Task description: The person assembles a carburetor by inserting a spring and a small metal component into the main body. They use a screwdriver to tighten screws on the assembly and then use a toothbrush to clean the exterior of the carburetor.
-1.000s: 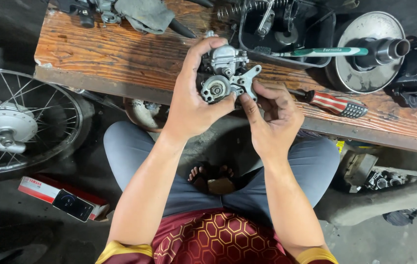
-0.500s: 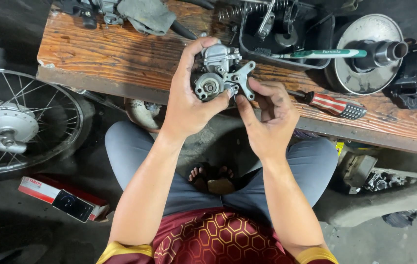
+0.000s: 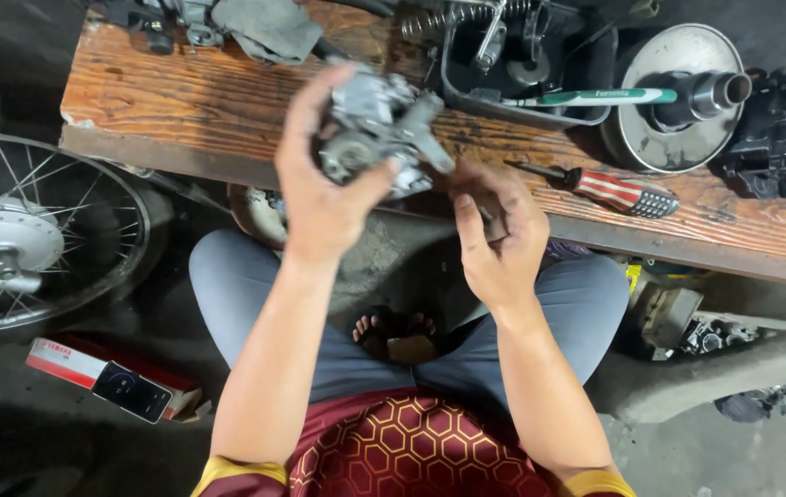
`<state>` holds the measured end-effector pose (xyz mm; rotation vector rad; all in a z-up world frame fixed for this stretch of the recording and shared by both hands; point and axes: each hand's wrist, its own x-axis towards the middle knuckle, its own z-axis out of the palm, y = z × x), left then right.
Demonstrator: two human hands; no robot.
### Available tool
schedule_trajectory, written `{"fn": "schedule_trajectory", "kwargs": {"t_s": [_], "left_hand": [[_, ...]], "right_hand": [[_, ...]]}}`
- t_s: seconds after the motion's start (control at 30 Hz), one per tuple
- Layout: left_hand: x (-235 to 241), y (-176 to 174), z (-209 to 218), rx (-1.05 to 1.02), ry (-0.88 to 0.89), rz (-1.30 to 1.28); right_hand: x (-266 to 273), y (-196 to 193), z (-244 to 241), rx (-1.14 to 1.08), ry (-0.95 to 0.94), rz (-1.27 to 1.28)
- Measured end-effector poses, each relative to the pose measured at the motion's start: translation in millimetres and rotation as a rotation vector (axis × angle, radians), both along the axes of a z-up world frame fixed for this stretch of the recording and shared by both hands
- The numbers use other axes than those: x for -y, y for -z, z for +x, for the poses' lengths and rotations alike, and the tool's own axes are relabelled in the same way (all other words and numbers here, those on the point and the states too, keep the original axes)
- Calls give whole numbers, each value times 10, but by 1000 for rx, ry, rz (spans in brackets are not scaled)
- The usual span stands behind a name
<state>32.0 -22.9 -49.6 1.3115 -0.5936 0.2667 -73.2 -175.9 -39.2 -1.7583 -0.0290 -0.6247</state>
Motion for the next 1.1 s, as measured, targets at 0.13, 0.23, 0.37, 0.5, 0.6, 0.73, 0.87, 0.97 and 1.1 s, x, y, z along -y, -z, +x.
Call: {"fn": "schedule_trajectory", "kwargs": {"t_s": [0.13,0.23,0.37,0.5,0.6,0.73,0.87,0.97,1.1], "left_hand": [[-236,-98,105,60,21,-70],[-342,-122,130,3,-74,44],[-335,-66,171,24,-103,85],[-322,-106,155,-32,-133,124],[-320,-129,157,-53,-116,108],[-317,-139,150,-89,-115,102],[-314,-132,152,-89,-113,86],[-316,-117,149,-86,-107,75],[-314,-101,147,-61,-112,79]], "right_hand": [[61,-61,47,-73,101,-199],[61,-138,147,-49,152,-338],[91,-232,318,-99,140,-453],[85,-289,459,-91,151,-561],[62,-317,564,-69,130,-616],[3,-293,685,-84,142,-702],[-50,-263,761,-134,219,-781],[-59,-227,798,-155,250,-814],[-42,-170,824,-159,254,-848]]}}
